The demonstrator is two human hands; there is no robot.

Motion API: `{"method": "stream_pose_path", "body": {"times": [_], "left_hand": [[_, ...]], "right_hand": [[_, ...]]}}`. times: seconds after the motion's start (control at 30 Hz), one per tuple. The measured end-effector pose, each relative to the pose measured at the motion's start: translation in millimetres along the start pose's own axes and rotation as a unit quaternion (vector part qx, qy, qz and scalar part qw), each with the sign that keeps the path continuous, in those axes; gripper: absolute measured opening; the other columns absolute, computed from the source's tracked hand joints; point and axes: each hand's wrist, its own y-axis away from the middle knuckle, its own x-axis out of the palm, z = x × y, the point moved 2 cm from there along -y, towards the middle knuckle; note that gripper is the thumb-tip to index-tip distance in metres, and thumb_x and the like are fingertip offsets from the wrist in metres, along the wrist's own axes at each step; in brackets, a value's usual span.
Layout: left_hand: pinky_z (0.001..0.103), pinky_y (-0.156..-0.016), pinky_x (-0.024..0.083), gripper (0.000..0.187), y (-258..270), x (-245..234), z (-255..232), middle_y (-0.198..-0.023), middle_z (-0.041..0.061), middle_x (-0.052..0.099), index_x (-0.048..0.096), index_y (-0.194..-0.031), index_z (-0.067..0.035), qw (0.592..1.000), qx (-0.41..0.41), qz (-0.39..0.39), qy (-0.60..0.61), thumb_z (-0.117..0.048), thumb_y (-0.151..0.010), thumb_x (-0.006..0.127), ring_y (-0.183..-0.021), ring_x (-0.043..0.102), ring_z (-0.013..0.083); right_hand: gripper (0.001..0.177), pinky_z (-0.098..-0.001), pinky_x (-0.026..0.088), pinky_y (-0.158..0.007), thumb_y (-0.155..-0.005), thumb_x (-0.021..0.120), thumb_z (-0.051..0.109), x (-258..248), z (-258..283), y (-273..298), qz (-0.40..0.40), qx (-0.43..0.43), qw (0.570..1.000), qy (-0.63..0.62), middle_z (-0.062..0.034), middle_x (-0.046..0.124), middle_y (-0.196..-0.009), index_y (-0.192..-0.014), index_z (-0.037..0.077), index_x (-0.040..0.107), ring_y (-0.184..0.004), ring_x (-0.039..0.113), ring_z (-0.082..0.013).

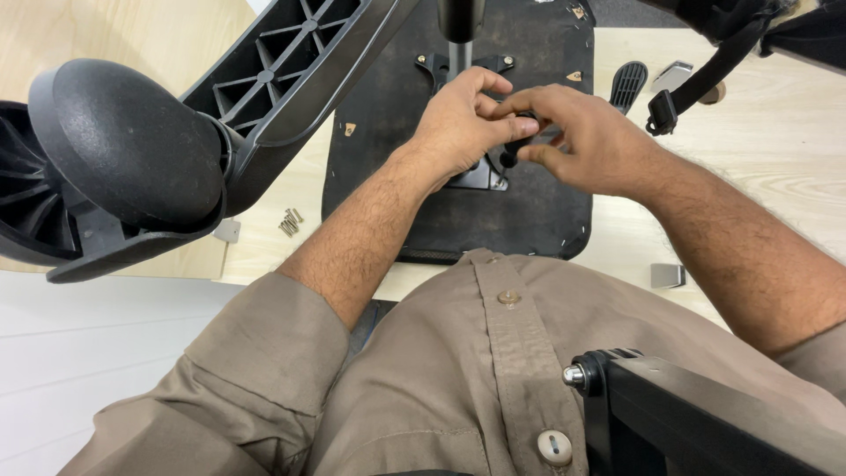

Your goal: The person aligns the underside of an office chair seat with its central mounting bracket and fastens it using a screwdriver. They insert and tighten several screws at multiple positions around the bracket, then flip the seat upright to continue securing additional fasteners.

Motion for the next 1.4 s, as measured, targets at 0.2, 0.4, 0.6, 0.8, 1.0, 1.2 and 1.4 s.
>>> {"method": "stream_pose_path", "body": {"times": [0.2, 0.4, 0.6, 0.8, 1.0, 1.2, 1.4], "left_hand": [[0.033, -0.083, 0.062, 0.067, 1, -3, 4, -0.097, 0.007, 0.075, 0.055, -0.137, -0.007, 1.000, -0.010, 0.005, 0.005, -0.029, -0.082, 0.087, -0.094, 0.073, 0.0132], [0.034, -0.084, 0.067, 0.063, 2, -2, 3, -0.099, 0.008, 0.077, 0.053, -0.135, -0.004, 0.998, -0.020, 0.020, 0.056, -0.027, -0.084, 0.081, -0.093, 0.079, 0.0154], [0.033, -0.084, 0.063, 0.057, 5, 0, 7, -0.099, 0.009, 0.079, 0.059, -0.129, -0.006, 1.000, -0.012, -0.007, 0.012, -0.034, -0.086, 0.082, -0.096, 0.076, 0.0141], [0.034, -0.084, 0.059, 0.064, 6, -9, 13, -0.098, 0.006, 0.077, 0.053, -0.134, -0.009, 0.999, -0.019, -0.011, -0.025, -0.035, -0.084, 0.082, -0.098, 0.072, 0.0114], [0.031, -0.078, 0.062, 0.052, 5, -4, 15, -0.099, 0.004, 0.067, 0.060, -0.124, -0.008, 0.999, 0.015, -0.046, -0.007, -0.032, -0.085, 0.085, -0.094, 0.068, 0.0118], [0.026, -0.076, 0.064, 0.045, 1, 0, 15, -0.093, 0.002, 0.073, 0.067, -0.114, -0.006, 0.999, 0.022, -0.027, 0.001, -0.034, -0.084, 0.086, -0.087, 0.072, 0.0075], [0.027, -0.074, 0.063, 0.055, 0, -4, 17, -0.091, 0.007, 0.074, 0.062, -0.123, -0.005, 0.999, -0.003, -0.016, 0.029, -0.033, -0.082, 0.085, -0.083, 0.073, 0.0116]], "right_hand": [[0.031, -0.0370, 0.062, -0.082, -0.095, 0.074, 0.020, 10, 1, -3, -0.001, 0.121, 0.991, 0.052, -0.0077, 0.076, -0.105, -0.124, 0.011, 0.068, -0.095, 0.076, -0.0214], [0.039, -0.0364, 0.060, -0.068, -0.090, 0.084, 0.028, 10, 0, -7, -0.074, 0.100, 0.984, 0.127, -0.0124, 0.074, -0.096, -0.115, 0.004, 0.068, -0.083, 0.074, -0.0200], [0.045, -0.0398, 0.061, -0.071, -0.089, 0.087, 0.033, 16, -2, -7, -0.064, 0.103, 0.985, 0.126, -0.0131, 0.073, -0.094, -0.117, 0.004, 0.066, -0.083, 0.073, -0.0239], [0.037, -0.0389, 0.060, -0.088, -0.095, 0.066, 0.008, 10, 7, -4, -0.024, -0.034, 0.999, 0.000, -0.0146, 0.071, -0.117, -0.132, 0.006, 0.062, -0.104, 0.072, -0.0266], [0.032, -0.0362, 0.061, -0.078, -0.096, 0.074, 0.016, 16, 7, -4, -0.052, 0.106, 0.991, 0.058, -0.0092, 0.076, -0.108, -0.127, 0.010, 0.068, -0.092, 0.075, -0.0206], [0.043, -0.0378, 0.057, -0.063, -0.090, 0.087, 0.034, 22, 5, -3, -0.081, 0.138, 0.981, 0.111, -0.0098, 0.074, -0.090, -0.116, 0.007, 0.067, -0.072, 0.071, -0.0212], [0.050, -0.0372, 0.059, -0.067, -0.090, 0.089, 0.038, 28, 2, -5, -0.098, 0.109, 0.985, 0.096, -0.0122, 0.071, -0.094, -0.116, 0.004, 0.063, -0.081, 0.072, -0.0216]]}}
